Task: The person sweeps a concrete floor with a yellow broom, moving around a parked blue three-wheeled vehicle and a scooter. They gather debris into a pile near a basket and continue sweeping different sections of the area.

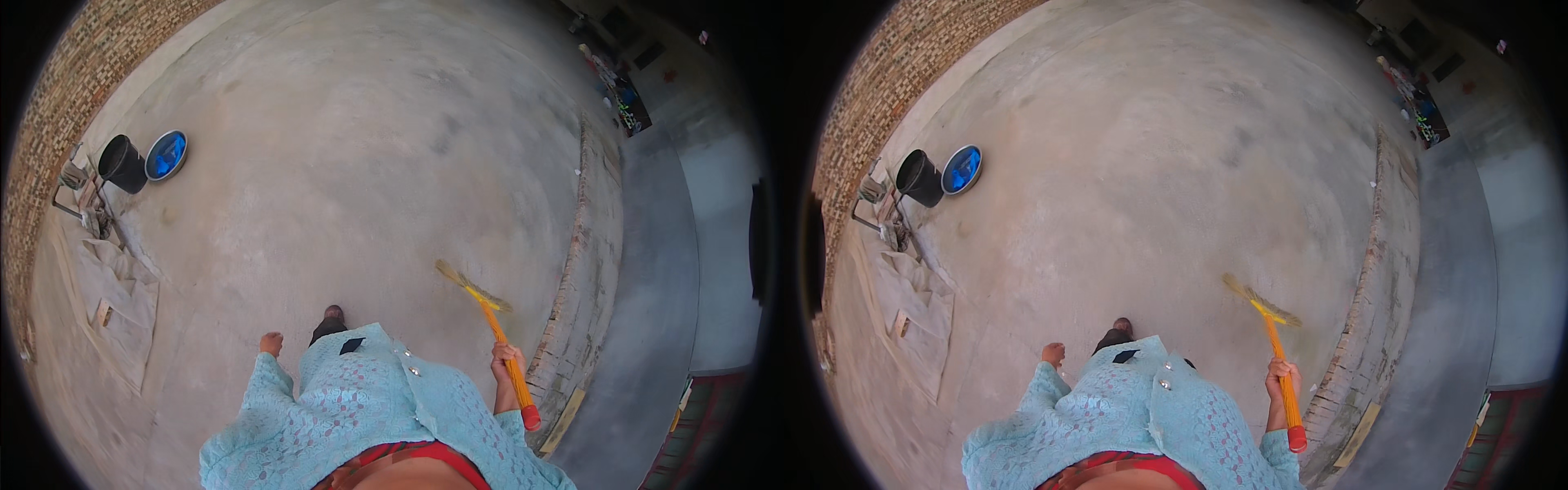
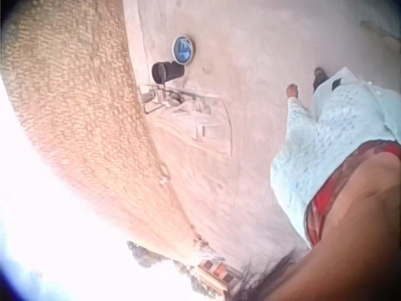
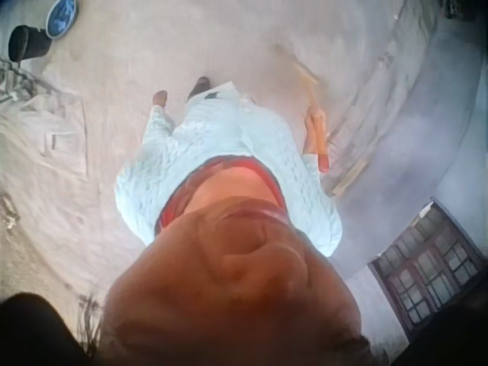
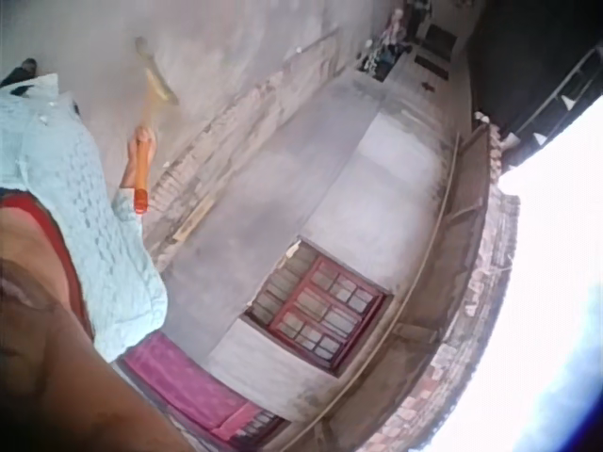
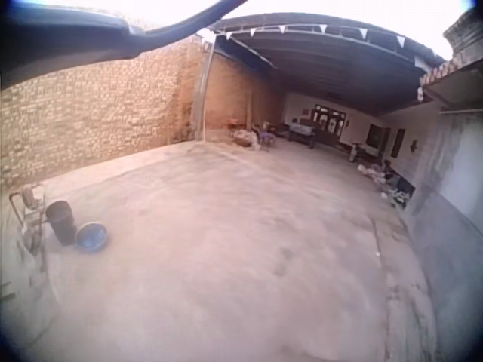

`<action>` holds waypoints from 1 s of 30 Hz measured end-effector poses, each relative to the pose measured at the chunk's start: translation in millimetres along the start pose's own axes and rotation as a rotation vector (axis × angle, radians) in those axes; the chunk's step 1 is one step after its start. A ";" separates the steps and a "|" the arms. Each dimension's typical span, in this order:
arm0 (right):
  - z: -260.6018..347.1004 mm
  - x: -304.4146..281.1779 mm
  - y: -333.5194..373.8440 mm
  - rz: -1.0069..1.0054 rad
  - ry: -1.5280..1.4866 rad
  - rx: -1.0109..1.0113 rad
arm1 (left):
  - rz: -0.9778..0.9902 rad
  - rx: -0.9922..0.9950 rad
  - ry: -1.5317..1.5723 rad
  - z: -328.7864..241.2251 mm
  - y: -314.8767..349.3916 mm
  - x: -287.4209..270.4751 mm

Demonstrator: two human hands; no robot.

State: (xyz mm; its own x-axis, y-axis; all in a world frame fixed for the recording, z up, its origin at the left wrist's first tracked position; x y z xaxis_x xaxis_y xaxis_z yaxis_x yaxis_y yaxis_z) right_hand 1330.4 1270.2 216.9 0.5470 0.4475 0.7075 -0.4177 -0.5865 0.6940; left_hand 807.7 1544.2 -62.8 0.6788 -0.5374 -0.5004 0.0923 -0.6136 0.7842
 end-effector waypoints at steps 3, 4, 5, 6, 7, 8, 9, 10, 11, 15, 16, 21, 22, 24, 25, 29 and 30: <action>-12.5 39.2 -22.2 0.087 0.018 0.009 | -0.183 0.352 -0.118 -141.6 -43.9 -29.9; -14.1 43.6 -28.7 0.086 0.033 -0.024 | -0.177 0.438 -0.176 -201.4 -42.1 -31.0; -20.0 54.0 -35.7 0.086 0.056 -0.045 | -0.151 0.451 -0.096 -245.9 -42.2 -31.6; -20.1 66.8 -42.2 0.089 0.086 -0.066 | -0.122 0.504 -0.062 -284.9 -44.4 -24.4; -22.8 74.5 -52.7 0.095 0.075 -0.057 | -0.095 0.563 -0.034 -319.4 -48.8 -22.0; -24.7 84.4 -66.2 0.101 0.068 -0.045 | -0.071 0.593 -0.014 -346.6 -55.5 -19.9; -25.9 95.1 -80.2 0.108 0.064 -0.031 | -0.048 0.621 0.008 -371.2 -60.9 -18.0; -27.2 106.5 -101.4 0.108 0.014 -0.017 | -0.029 0.653 0.026 -394.0 -66.8 -16.5; -27.0 121.5 -123.8 0.104 -0.030 -0.006 | -0.036 0.654 -0.003 -401.4 -80.1 -12.4; 2.9 163.5 -211.0 0.088 -0.141 0.002 | -0.013 0.435 -0.096 -388.6 -119.6 -11.6; 1.1 176.5 -231.7 0.071 -0.152 0.030 | -0.087 0.386 -0.183 -360.8 -133.7 -28.9; -0.3 212.6 -303.8 0.005 -0.198 0.097 | -0.039 0.415 -0.629 -296.9 -146.5 -29.1; 3.5 224.1 -312.4 -0.016 -0.172 0.075 | 0.036 0.311 -0.488 -298.8 -141.0 -21.4; -5.9 250.0 -336.6 -0.065 -0.110 0.076 | 0.135 0.373 -0.454 -315.4 -133.9 -2.0; -8.8 260.6 -350.8 -0.095 -0.102 0.059 | 0.179 0.403 -0.437 -320.2 -133.2 6.8; -28.7 315.4 -397.3 -0.126 -0.074 0.042 | 0.154 0.954 -0.826 -398.8 -143.7 36.1; -36.1 333.4 -410.5 -0.118 -0.065 0.055 | 0.166 0.737 -0.671 -405.3 -173.0 28.4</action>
State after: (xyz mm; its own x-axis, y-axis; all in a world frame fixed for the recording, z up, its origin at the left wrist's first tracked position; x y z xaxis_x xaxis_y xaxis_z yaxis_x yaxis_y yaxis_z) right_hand 1658.1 1684.5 172.7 0.6367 0.4721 0.6097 -0.3077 -0.5694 0.7623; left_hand 1106.3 1869.6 -64.0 0.0716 -0.7237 -0.6864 -0.5930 -0.5842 0.5541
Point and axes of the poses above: each hand's wrist, its own y-axis away from the middle knuckle, its own x-axis out of the palm, z = x × y, the point moved 10 cm from there along -y, towards the middle knuckle, and after that the axes turned 11 degrees about -y, right-handed, at the moved point
